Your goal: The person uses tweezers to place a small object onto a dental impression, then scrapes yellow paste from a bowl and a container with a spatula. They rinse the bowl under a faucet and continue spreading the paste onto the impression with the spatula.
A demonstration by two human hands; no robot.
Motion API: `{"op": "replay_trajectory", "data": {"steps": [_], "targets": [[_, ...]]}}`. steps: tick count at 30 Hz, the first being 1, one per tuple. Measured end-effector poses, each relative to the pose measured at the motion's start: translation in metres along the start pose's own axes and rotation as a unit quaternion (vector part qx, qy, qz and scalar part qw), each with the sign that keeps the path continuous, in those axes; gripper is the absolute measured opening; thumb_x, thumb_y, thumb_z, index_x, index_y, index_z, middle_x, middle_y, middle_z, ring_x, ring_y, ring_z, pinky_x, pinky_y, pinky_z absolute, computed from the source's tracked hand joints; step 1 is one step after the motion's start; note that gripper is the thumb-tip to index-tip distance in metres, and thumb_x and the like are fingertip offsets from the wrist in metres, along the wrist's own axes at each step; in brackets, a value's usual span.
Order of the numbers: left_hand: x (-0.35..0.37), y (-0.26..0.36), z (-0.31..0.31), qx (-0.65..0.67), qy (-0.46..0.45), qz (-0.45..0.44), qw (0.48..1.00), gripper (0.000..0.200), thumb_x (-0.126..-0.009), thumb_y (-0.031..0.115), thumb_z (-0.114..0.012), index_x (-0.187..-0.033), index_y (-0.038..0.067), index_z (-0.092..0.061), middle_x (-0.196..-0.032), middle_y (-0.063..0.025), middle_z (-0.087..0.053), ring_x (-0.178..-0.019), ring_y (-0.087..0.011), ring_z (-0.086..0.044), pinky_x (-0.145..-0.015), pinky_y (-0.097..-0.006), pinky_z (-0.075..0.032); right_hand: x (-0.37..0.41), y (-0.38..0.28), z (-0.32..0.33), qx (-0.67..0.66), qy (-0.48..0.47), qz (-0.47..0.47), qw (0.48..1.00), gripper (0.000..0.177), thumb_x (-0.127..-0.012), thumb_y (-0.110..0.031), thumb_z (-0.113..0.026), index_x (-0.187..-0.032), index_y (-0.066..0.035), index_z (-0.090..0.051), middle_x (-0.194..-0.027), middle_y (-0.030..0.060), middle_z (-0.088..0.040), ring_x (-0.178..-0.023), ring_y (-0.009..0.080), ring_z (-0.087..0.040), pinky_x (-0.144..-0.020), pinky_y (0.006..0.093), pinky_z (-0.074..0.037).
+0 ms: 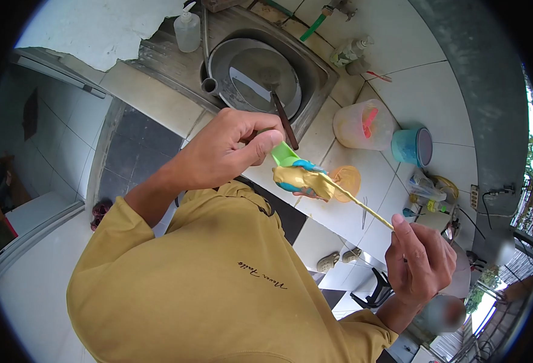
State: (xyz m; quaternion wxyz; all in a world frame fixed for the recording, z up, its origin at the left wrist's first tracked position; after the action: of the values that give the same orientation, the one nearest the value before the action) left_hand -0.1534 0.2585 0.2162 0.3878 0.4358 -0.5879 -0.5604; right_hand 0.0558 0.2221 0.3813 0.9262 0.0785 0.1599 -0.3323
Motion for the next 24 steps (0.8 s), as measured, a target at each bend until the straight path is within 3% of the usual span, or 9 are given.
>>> {"op": "replay_trajectory", "data": {"steps": [19,22,24], "targets": [[-0.007,-0.015,-0.006,0.107,0.006,0.007,0.994,0.029,-0.103,0.025,-0.045,-0.086,0.003,-0.053,-0.062,0.0061,-0.035,-0.054,-0.0018,-0.028,-0.049,-0.0203,-0.023,0.028,0.017,0.009,-0.038,0.069,-0.035,0.996,0.056,-0.049,0.004,-0.068,-0.103,-0.009,-0.074,-0.063,0.0041,-0.056,-0.048,0.0138,-0.05,-0.043,0.0252,-0.036],[-0.007,-0.02,-0.006,0.105,0.014,0.007,0.994,0.03,-0.103,0.026,-0.044,-0.086,0.003,-0.055,-0.063,0.0057,-0.038,-0.055,-0.0014,-0.031,-0.05,-0.0198,-0.024,0.036,0.022,0.012,-0.036,0.078,-0.049,0.995,0.052,-0.053,0.006,-0.068,-0.103,-0.007,-0.074,-0.064,0.0047,-0.058,-0.048,0.0138,-0.051,-0.043,0.0246,-0.037],[-0.011,-0.028,-0.014,0.115,-0.005,0.012,0.993,0.03,-0.103,0.026,-0.044,-0.087,0.003,-0.055,-0.063,0.0055,-0.04,-0.055,-0.0013,-0.032,-0.051,-0.0194,-0.025,0.046,0.037,0.02,-0.045,0.107,-0.117,0.986,0.045,-0.059,0.008,-0.068,-0.101,-0.005,-0.073,-0.066,0.0059,-0.06,-0.049,0.0147,-0.052,-0.044,0.0242,-0.039]]}}
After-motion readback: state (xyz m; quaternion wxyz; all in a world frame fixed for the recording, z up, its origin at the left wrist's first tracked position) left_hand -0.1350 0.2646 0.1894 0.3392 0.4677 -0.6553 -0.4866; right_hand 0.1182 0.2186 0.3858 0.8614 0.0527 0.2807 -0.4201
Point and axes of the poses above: each hand's wrist, its own x-axis away from the middle knuckle, its own z-axis out of the back of the hand, y = z × x, the point moved 7 cm from there along -x, towards the middle knuckle
